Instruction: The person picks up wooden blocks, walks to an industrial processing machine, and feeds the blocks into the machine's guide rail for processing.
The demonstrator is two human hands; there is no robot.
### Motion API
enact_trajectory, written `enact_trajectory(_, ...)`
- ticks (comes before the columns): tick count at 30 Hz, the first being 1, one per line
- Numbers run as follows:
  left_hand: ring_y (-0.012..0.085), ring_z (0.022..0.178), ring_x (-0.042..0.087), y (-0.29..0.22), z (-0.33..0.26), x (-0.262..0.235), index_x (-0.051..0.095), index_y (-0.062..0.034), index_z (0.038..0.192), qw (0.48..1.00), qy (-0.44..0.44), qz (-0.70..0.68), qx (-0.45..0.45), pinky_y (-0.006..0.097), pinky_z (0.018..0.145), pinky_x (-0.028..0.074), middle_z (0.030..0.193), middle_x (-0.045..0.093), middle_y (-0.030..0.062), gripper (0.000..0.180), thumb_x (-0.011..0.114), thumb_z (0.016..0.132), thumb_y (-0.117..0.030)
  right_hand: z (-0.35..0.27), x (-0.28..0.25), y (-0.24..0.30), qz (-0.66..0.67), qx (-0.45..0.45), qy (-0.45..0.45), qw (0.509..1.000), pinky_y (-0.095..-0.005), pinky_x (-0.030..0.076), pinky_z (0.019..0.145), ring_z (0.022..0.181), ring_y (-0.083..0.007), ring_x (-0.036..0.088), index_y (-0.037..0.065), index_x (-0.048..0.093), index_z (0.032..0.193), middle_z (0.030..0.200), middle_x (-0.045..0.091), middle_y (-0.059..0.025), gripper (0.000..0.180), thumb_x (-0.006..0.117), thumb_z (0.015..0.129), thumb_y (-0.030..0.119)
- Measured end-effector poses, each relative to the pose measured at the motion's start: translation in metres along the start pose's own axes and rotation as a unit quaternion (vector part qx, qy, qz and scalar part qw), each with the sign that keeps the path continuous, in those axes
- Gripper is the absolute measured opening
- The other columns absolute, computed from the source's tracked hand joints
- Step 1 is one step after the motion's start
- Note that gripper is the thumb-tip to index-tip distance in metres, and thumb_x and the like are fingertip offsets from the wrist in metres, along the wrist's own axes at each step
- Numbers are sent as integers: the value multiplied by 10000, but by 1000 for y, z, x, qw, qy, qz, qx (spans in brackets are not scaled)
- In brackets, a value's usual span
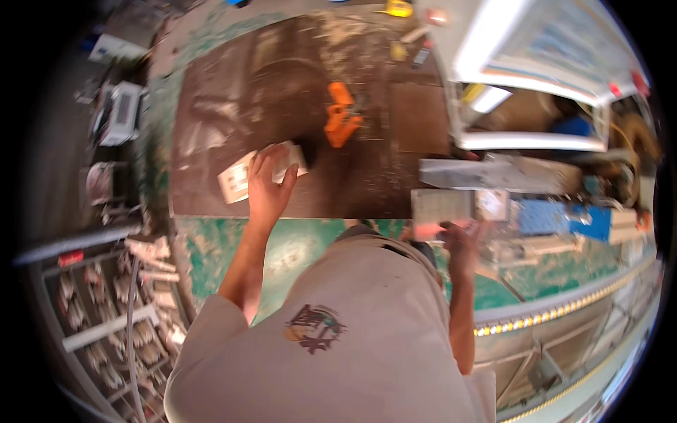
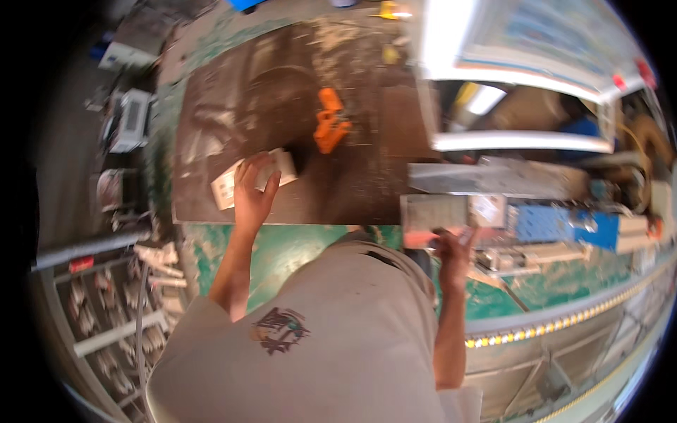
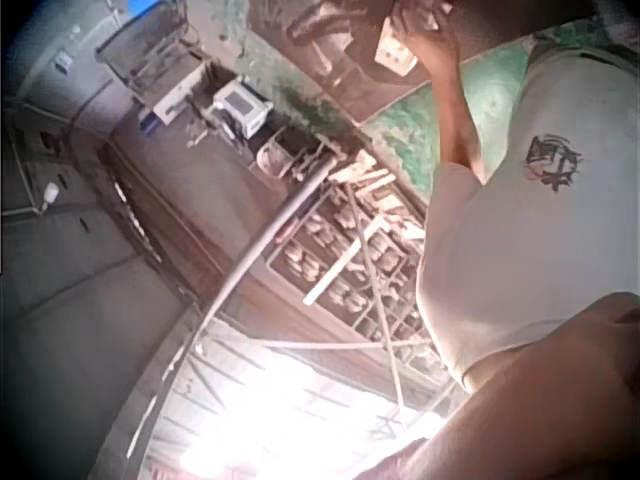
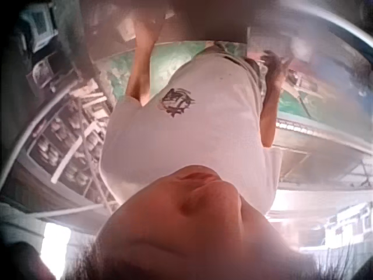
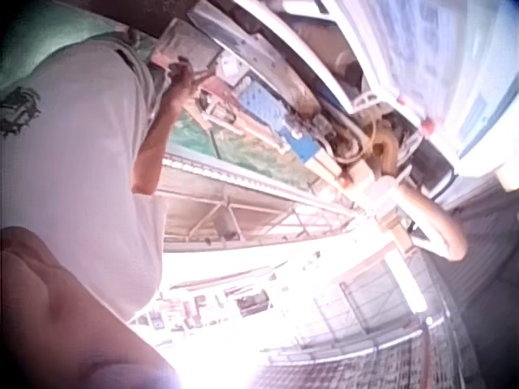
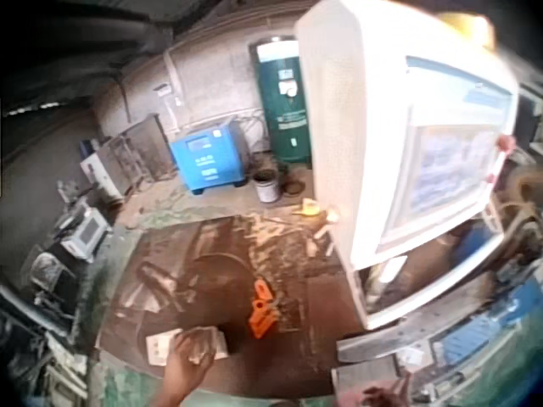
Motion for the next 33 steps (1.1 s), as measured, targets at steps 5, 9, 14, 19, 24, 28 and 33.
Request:
enact_trajectory(5,383,1459,446,110,-19,-52,541,-119,1513,987,133,53,-70,512,1208,380,1600,479,128,929,948,720,-380,-15,33,32,-17,-40,46,998,-336,516,852,1016,-200,607,62,511,1295,1144,681,-133,268,548,1033,108)
enact_trajectory(9,388,1528,369,108,-21,-51,473,-125,1585,973,222,31,-59,503,1254,354,1650,416,139,1093,989,645,-336,-6,22,20,46,-26,17,998,-294,577,773,826,-199,688,13,491,1284,1152,558,-127,310,596,992,4)
enact_trajectory(14,391,1440,446,101,-14,-46,511,-143,1558,978,202,18,-40,511,1201,399,1536,511,131,994,953,668,-148,7,5,-6,127,-38,-42,990,-298,535,656,678,-197,646,153,72,1655,1014,717,-201,974,677,906,12)
enact_trajectory(19,390,1360,498,35,-22,-31,548,-124,1532,985,149,82,-35,463,1159,431,1450,555,164,968,950,652,-90,-1,24,21,104,-29,-19,994,-338,558,636,670,-206,657,154,-206,1671,991,724,-202,1125,656,953,69)
enact_trajectory(24,376,1290,525,-56,-44,73,593,-128,1490,963,255,-85,22,505,1119,427,1403,570,140,928,982,664,-291,-4,19,24,104,-39,14,994,-336,577,629,657,-211,659,143,-220,1665,975,717,-200,1051,596,1005,76)
enact_trajectory(28,363,1292,516,-91,-57,147,576,-140,1499,960,272,-57,41,493,1099,426,1417,557,132,942,972,669,-345,6,3,9,119,-22,19,992,-329,570,622,655,-200,654,119,-236,1657,903,692,-165,1035,586,1030,93)
enact_trajectory(33,386,1353,474,-78,-65,182,465,-134,1580,972,236,2,25,519,1158,385,1495,508,135,1037,959,686,-313,17,-33,44,92,-55,7,994,-328,563,639,690,-211,668,45,-275,1634,966,736,-179,1023,545,1025,100)
Point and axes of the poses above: each hand's wrist, its own z-axis towards the middle knuckle, its own x-axis out of the palm, y = z × x, the point moved 10 cm from there along z, towards the middle knuckle
